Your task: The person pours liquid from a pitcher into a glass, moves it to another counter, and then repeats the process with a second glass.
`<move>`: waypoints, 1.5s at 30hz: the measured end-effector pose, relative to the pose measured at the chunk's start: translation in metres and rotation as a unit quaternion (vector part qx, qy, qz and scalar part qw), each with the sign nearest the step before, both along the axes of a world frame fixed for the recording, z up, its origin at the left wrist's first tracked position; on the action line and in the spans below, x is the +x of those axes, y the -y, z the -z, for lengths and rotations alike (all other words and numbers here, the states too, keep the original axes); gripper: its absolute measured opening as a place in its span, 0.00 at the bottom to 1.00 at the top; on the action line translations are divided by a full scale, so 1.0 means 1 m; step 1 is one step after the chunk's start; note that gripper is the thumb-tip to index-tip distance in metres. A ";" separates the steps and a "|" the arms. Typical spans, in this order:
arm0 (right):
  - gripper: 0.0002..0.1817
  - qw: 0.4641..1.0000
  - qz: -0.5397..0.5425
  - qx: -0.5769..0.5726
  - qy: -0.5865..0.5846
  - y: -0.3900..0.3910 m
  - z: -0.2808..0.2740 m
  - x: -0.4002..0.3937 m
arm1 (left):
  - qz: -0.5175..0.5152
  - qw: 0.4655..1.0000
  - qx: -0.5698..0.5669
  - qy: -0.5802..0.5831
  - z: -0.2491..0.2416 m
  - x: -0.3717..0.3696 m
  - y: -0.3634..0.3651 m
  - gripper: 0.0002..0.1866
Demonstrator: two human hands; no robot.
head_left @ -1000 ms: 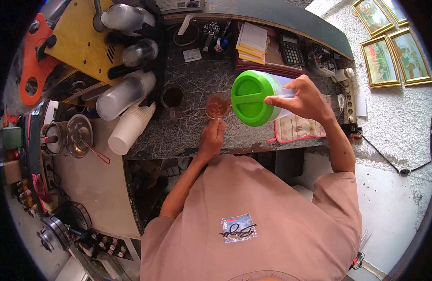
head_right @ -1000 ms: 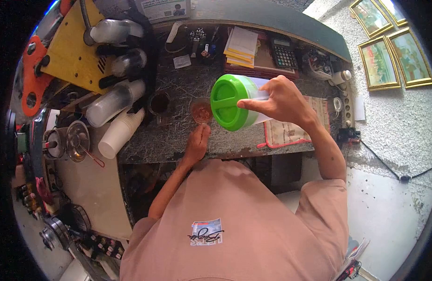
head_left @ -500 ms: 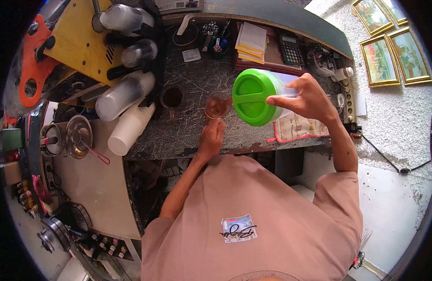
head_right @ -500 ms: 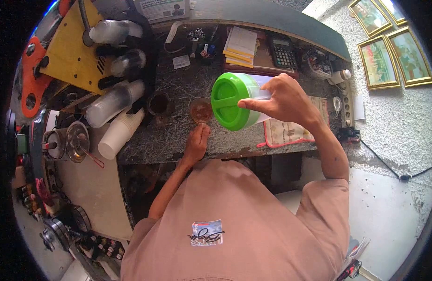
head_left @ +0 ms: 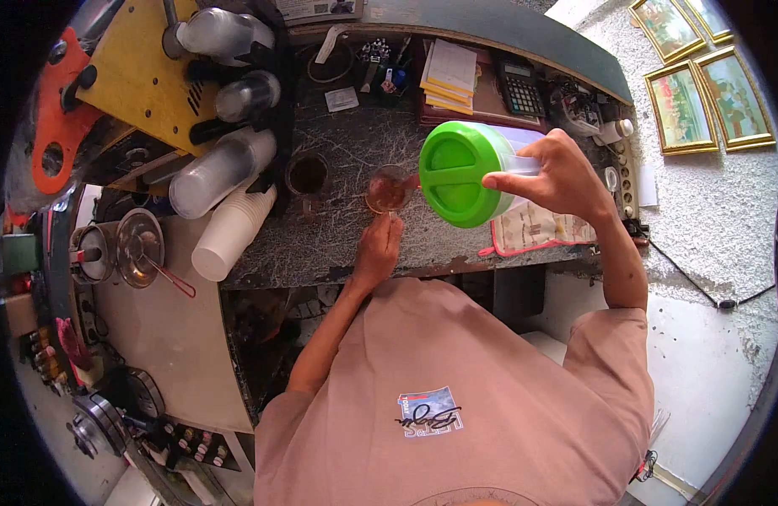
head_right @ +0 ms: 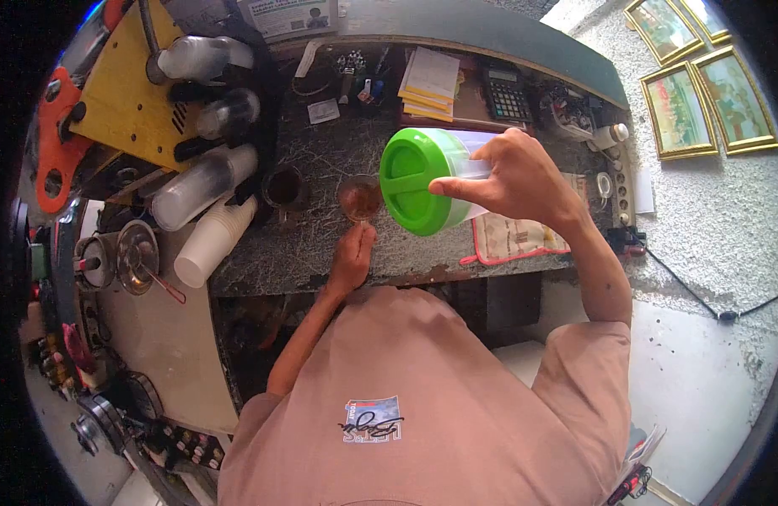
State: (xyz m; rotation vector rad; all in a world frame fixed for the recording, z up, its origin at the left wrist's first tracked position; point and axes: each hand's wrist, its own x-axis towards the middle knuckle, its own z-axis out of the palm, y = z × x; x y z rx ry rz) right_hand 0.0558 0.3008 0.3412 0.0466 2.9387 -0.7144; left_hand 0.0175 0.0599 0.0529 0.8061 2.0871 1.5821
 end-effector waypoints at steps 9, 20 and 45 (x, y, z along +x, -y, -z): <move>0.25 0.999 -0.020 0.029 -0.039 0.000 0.000 0.001 | -0.002 1.000 0.014 -0.019 0.000 0.000 0.001 0.15; 0.27 0.999 -0.009 0.013 -0.033 0.001 -0.005 0.002 | 0.003 1.000 -0.003 -0.010 -0.001 -0.001 0.001 0.14; 0.26 0.997 -0.025 0.046 -0.048 0.001 -0.002 0.000 | -0.008 1.000 0.009 -0.022 0.000 -0.001 0.000 0.13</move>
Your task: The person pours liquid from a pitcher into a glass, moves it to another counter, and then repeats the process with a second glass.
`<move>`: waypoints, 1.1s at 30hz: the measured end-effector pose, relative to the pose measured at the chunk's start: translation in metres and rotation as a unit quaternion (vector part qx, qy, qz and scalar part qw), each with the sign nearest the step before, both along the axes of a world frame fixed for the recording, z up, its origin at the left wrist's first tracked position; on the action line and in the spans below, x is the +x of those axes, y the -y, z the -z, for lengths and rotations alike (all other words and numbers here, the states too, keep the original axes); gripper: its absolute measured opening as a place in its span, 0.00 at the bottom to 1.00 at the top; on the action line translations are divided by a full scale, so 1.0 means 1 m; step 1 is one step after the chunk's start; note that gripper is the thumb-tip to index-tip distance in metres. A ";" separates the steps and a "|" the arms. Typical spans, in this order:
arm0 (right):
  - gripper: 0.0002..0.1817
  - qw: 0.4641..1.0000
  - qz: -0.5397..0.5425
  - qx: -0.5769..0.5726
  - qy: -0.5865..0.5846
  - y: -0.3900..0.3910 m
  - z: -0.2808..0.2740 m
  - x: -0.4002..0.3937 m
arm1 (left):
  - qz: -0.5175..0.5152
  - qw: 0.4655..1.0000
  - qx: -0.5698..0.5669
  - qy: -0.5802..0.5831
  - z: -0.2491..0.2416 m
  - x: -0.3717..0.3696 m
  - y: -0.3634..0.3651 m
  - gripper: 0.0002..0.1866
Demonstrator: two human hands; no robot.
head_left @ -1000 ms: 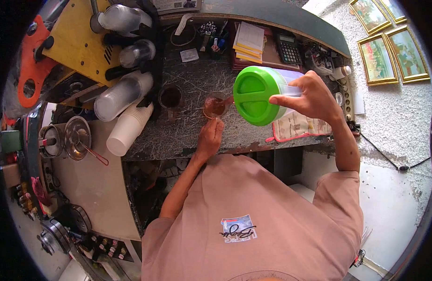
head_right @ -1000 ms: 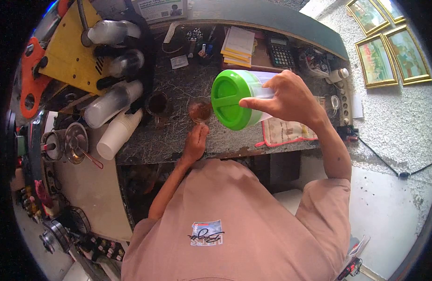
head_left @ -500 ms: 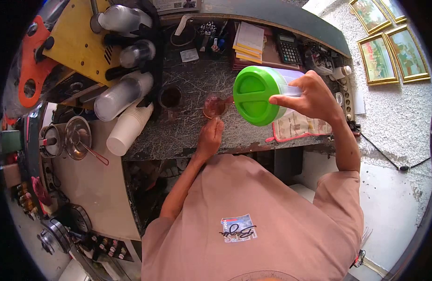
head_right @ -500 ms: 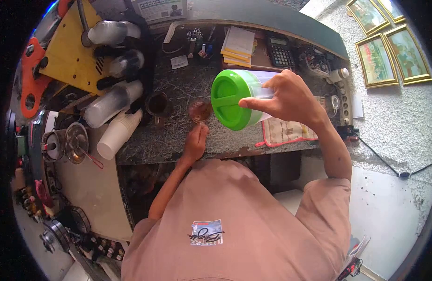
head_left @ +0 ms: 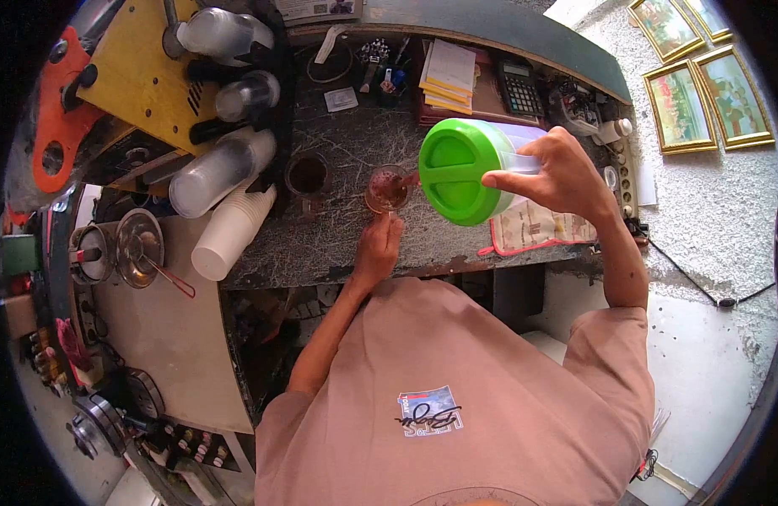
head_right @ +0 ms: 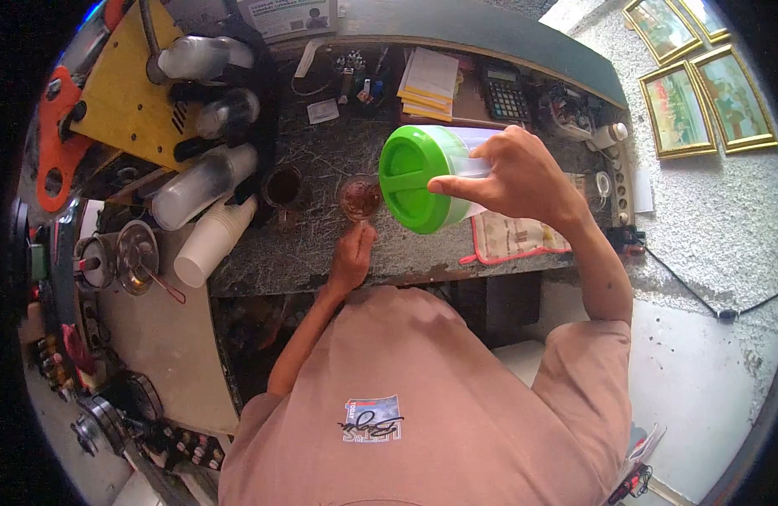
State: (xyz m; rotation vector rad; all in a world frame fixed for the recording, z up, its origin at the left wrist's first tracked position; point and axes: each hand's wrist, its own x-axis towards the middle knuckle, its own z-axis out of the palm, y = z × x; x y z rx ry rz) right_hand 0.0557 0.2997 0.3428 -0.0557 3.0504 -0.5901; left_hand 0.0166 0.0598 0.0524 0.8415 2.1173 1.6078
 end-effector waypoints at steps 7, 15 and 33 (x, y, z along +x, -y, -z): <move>0.26 1.000 -0.007 0.025 0.005 0.004 -0.005 -0.001 | 0.005 1.000 0.007 -0.001 -0.003 0.000 0.000 0.14; 0.26 1.000 0.001 0.012 0.013 -0.001 0.002 0.000 | 0.000 1.000 0.027 0.001 -0.003 0.000 0.000 0.14; 0.23 0.988 0.065 -0.134 0.032 -0.008 0.038 0.013 | 0.007 1.000 0.020 0.011 0.002 0.000 0.000 0.13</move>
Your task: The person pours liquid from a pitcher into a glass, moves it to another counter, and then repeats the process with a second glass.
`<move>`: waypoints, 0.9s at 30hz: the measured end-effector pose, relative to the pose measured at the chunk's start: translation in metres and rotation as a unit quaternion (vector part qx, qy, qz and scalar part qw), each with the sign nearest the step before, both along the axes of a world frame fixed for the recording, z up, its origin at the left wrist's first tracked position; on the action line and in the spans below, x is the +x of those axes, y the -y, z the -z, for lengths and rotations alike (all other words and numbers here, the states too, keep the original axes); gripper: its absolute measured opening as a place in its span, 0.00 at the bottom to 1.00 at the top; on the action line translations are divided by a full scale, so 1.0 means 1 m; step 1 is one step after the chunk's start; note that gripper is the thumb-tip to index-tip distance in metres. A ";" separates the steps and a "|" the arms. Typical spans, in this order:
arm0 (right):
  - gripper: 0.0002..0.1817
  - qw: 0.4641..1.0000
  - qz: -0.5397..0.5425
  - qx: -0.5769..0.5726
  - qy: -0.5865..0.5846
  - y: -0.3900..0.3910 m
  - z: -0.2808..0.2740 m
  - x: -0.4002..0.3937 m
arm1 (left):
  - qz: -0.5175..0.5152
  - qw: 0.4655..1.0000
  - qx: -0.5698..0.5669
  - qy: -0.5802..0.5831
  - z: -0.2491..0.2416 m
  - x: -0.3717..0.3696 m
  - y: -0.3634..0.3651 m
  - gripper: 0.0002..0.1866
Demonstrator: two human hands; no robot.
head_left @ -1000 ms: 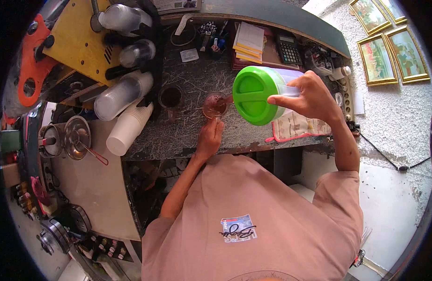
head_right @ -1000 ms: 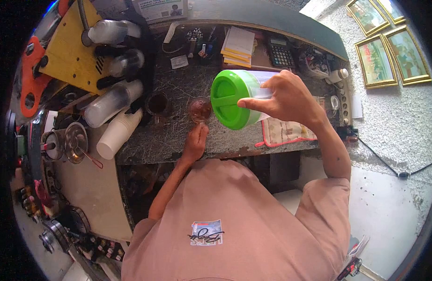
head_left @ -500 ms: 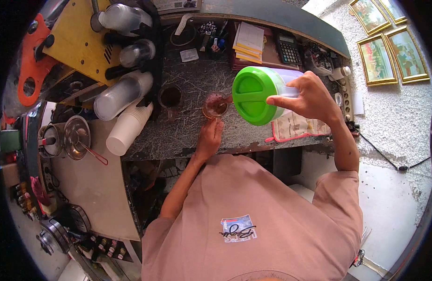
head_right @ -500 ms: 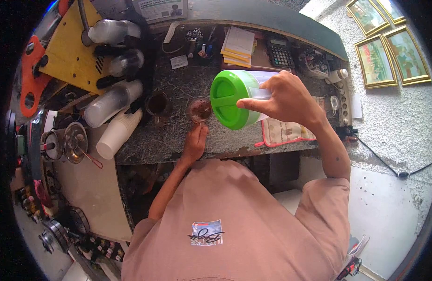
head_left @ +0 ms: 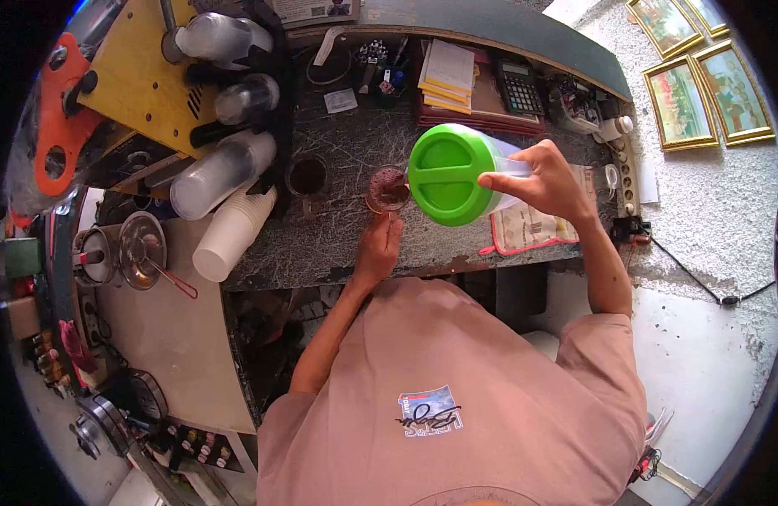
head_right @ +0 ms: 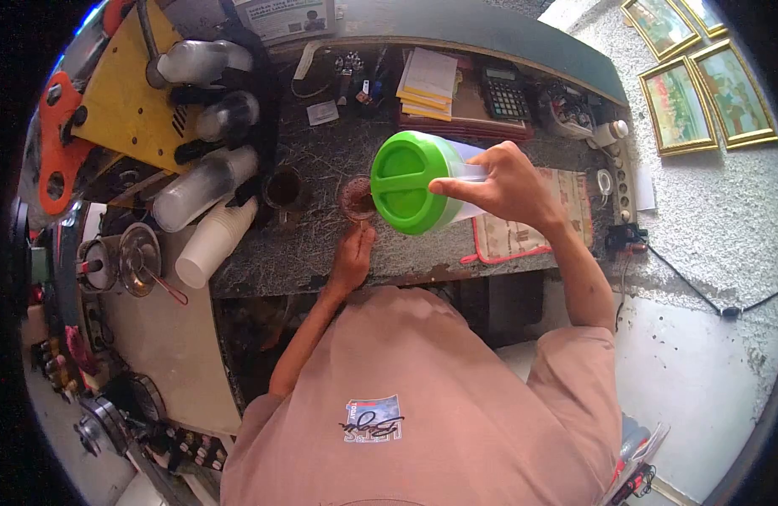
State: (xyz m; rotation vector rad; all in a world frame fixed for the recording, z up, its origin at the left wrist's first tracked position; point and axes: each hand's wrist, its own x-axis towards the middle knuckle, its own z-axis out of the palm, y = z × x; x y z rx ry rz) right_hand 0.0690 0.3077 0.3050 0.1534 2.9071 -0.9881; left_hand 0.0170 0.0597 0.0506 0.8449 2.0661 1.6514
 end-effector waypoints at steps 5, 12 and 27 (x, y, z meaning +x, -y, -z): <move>0.25 0.994 0.080 -0.081 -0.010 -0.011 0.024 0.019 | 0.000 1.000 -0.008 0.003 0.000 0.000 -0.001 0.12; 0.25 0.895 0.265 -0.332 -0.132 -0.053 0.089 0.076 | 0.009 1.000 -0.011 0.005 -0.007 0.001 -0.001 0.13; 0.22 0.603 0.565 -0.343 -0.447 -0.099 0.169 0.146 | 0.018 1.000 -0.006 -0.014 0.007 0.001 -0.004 0.13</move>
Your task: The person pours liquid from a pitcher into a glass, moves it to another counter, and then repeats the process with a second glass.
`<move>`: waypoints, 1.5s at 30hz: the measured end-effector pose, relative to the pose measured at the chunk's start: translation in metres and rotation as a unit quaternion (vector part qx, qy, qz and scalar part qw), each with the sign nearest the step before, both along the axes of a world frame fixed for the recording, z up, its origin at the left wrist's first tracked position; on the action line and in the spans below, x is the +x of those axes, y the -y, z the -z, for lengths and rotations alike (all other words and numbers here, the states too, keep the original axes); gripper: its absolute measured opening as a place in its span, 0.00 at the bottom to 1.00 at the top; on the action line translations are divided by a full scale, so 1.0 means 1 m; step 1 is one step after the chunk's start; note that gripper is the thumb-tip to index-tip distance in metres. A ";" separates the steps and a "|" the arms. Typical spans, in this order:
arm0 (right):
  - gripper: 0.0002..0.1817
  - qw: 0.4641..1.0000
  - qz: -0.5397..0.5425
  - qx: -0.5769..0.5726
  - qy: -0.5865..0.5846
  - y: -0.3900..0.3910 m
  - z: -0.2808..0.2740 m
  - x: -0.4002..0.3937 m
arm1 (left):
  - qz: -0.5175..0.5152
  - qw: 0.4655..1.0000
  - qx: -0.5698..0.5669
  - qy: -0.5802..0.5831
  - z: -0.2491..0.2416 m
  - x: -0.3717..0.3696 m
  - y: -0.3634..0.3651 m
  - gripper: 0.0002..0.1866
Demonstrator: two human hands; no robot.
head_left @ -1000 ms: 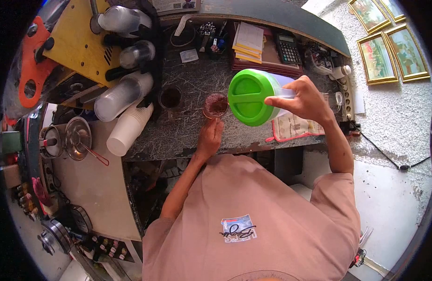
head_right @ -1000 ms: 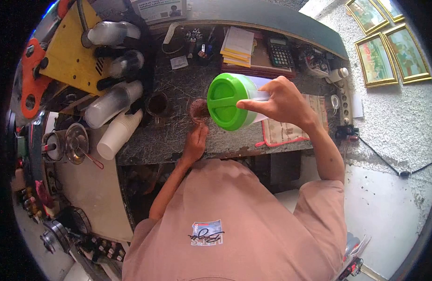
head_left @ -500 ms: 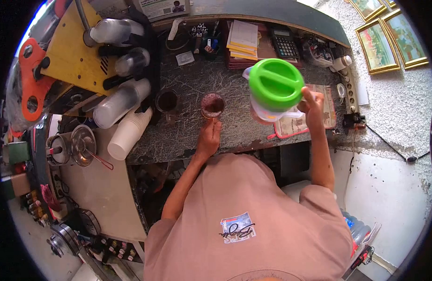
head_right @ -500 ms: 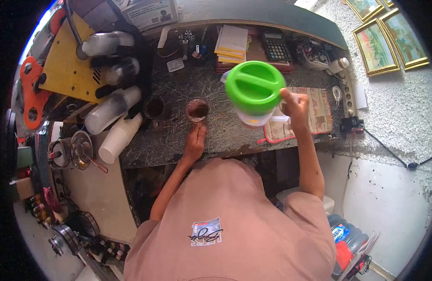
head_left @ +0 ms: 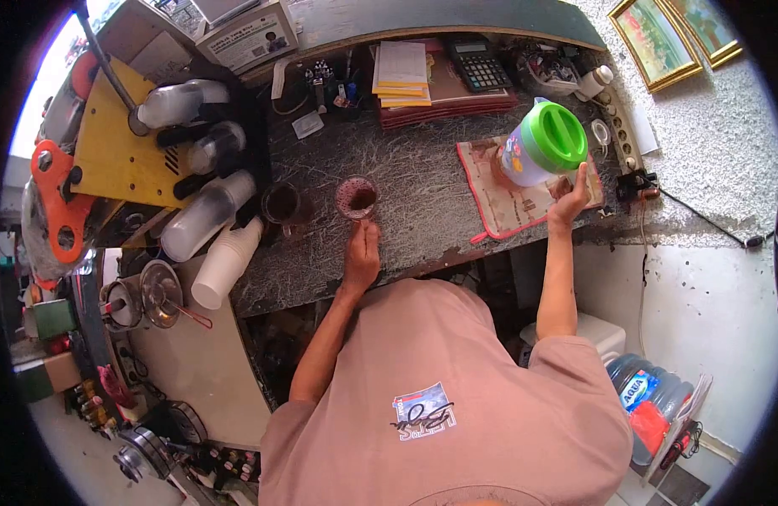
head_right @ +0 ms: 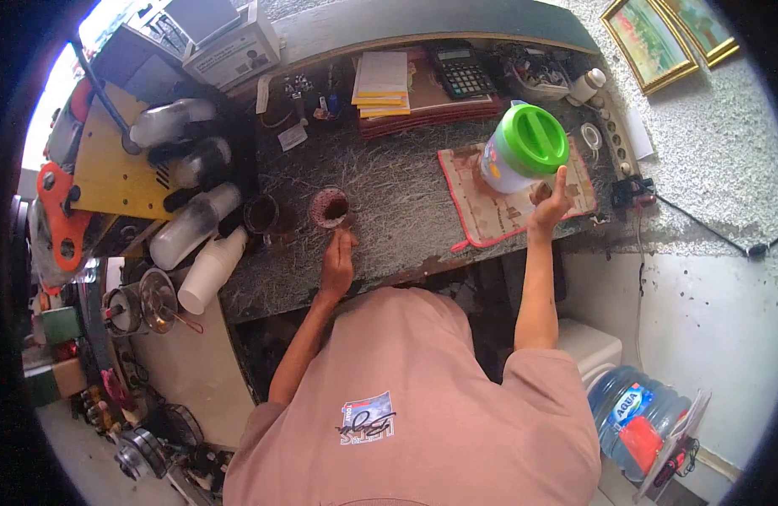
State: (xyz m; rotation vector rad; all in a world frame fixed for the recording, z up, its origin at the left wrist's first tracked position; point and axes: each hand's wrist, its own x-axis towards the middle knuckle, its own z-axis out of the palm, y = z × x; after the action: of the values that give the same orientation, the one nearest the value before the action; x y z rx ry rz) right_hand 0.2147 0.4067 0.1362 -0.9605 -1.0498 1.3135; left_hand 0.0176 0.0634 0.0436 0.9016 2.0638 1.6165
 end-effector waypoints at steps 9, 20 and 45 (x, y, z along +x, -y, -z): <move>0.24 0.993 0.039 0.066 0.084 0.010 -0.004 0.000 | -0.033 0.997 -0.066 0.026 -0.015 0.006 0.002 0.15; 0.15 0.899 -0.110 0.322 0.276 0.113 -0.016 -0.050 | -0.182 0.982 -0.052 -0.006 -0.047 0.001 -0.002 0.46; 0.36 0.701 -0.554 0.310 0.325 0.185 0.063 -0.166 | -0.205 0.974 -0.094 -0.032 -0.063 -0.004 0.000 0.43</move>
State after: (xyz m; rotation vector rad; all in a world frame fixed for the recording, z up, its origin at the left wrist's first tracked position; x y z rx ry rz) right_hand 0.0485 0.2222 0.0729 -0.1357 -2.6993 1.3091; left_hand 0.0137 0.0635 0.1069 0.4872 2.5245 1.5566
